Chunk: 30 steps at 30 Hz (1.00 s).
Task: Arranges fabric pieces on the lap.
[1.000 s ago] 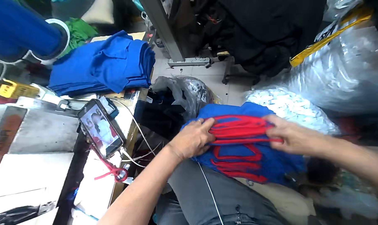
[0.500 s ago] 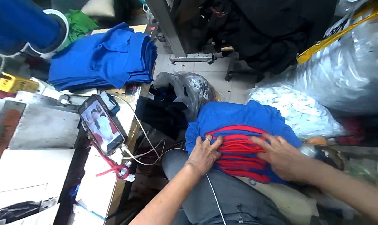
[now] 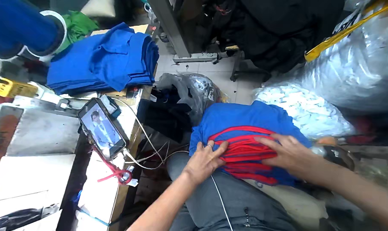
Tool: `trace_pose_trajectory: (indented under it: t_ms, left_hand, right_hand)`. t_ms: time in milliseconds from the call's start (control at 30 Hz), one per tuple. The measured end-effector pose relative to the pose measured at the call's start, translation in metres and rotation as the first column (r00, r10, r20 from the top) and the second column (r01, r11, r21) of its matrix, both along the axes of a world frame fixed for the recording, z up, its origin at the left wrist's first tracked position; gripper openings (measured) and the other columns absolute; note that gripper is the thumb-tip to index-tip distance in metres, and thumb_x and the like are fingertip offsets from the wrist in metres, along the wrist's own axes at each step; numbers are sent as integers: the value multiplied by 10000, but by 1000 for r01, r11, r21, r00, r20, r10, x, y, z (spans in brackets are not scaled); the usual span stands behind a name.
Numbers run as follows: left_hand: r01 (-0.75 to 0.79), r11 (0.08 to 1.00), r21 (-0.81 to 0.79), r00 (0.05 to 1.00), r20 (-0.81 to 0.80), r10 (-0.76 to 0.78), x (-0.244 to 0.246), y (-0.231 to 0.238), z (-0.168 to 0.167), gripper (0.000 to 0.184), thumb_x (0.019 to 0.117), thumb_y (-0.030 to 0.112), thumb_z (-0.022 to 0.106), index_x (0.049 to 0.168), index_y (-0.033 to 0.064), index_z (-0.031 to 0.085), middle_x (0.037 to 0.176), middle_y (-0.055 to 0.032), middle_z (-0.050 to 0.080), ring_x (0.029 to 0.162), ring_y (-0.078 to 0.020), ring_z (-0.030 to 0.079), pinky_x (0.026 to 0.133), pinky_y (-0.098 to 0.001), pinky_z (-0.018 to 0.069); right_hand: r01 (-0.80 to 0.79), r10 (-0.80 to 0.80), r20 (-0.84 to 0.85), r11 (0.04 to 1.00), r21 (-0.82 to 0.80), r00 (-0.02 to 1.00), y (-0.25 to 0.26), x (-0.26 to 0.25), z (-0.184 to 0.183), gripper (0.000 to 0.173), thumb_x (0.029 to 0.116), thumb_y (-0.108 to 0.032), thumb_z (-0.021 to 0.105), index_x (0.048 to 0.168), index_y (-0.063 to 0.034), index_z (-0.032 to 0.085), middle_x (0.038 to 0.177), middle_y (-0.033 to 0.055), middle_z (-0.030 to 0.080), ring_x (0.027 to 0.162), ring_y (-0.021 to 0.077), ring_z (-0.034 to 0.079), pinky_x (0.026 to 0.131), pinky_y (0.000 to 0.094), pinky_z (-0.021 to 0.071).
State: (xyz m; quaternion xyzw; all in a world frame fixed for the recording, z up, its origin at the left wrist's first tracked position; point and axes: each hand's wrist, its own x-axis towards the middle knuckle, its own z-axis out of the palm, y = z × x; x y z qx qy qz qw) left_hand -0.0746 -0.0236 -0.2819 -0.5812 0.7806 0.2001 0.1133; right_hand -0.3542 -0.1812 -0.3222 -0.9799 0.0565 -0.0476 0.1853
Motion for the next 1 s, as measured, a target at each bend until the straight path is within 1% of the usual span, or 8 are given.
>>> trace_pose_trajectory:
  t_ms: [133,267,367,433,567,733,933,1000]
  left_hand:
    - [-137,959,247,984,148,103,-23,-13,1,235,974,5,581,1106,114,741,1666,-48,300,1404,-432,409,956,-654,458]
    - [-109,941,319,992,99,81,-10,-21,13,273,938,265,626,1174,187,739,1665,-65,287,1434,-413,367,966,-651,445]
    - [-144,983,114,989,-10,146,1,-23,18,364,908,515,661,1062,203,770,1547,-121,454,1347,-405,477,933,-616,484]
    - [-173,961,-214,978,-153,142,9,-24,11,188,861,344,776,871,157,775,1370,-187,598,1188,-436,604,835,-598,557]
    - [-217,849,-482,942,-331,52,14,-34,7,99,753,59,789,794,125,729,1280,-220,638,1102,-421,654,812,-548,589]
    - [-481,706,-519,819,-554,150,2,-15,-12,539,683,29,822,1178,175,666,1403,-280,531,1157,-398,658,835,-488,616]
    - [-818,554,-155,526,-589,613,-3,-36,-20,512,821,34,712,1326,6,638,1320,-196,656,1276,-349,601,1143,-589,387]
    - [-757,622,-200,596,-602,532,11,-59,23,497,839,-24,677,1333,5,619,1255,-201,667,1163,-356,652,989,-560,522]
  right_hand:
    - [67,-34,-342,994,87,939,12,8,3,270,822,-120,751,1069,-217,800,1620,91,397,1435,461,372,1063,638,398]
    - [8,31,-292,992,129,956,-5,7,5,180,815,-320,805,867,-150,773,1555,64,482,1401,380,439,1064,559,434]
    - [65,-65,-10,957,283,998,-33,13,13,137,747,-124,757,655,-115,656,1384,65,609,1292,263,563,1018,453,524]
    - [168,-220,119,925,340,968,-42,19,28,167,715,-140,680,591,-121,569,1348,62,624,1233,205,599,947,405,555]
    - [337,-395,250,910,243,884,-28,17,1,308,665,-165,767,921,-61,631,1462,252,471,1313,445,509,1000,551,515]
    - [640,-655,235,754,145,718,25,6,-35,839,717,-351,786,1431,-8,509,1416,292,551,1250,542,556,987,714,439]
    - [633,-691,172,716,294,702,-18,23,0,524,850,-256,651,1255,75,648,1125,280,690,1076,473,660,987,685,450]
    - [571,-650,169,742,351,741,-53,32,56,456,842,-74,703,1264,86,633,1114,311,673,1019,487,667,872,687,507]
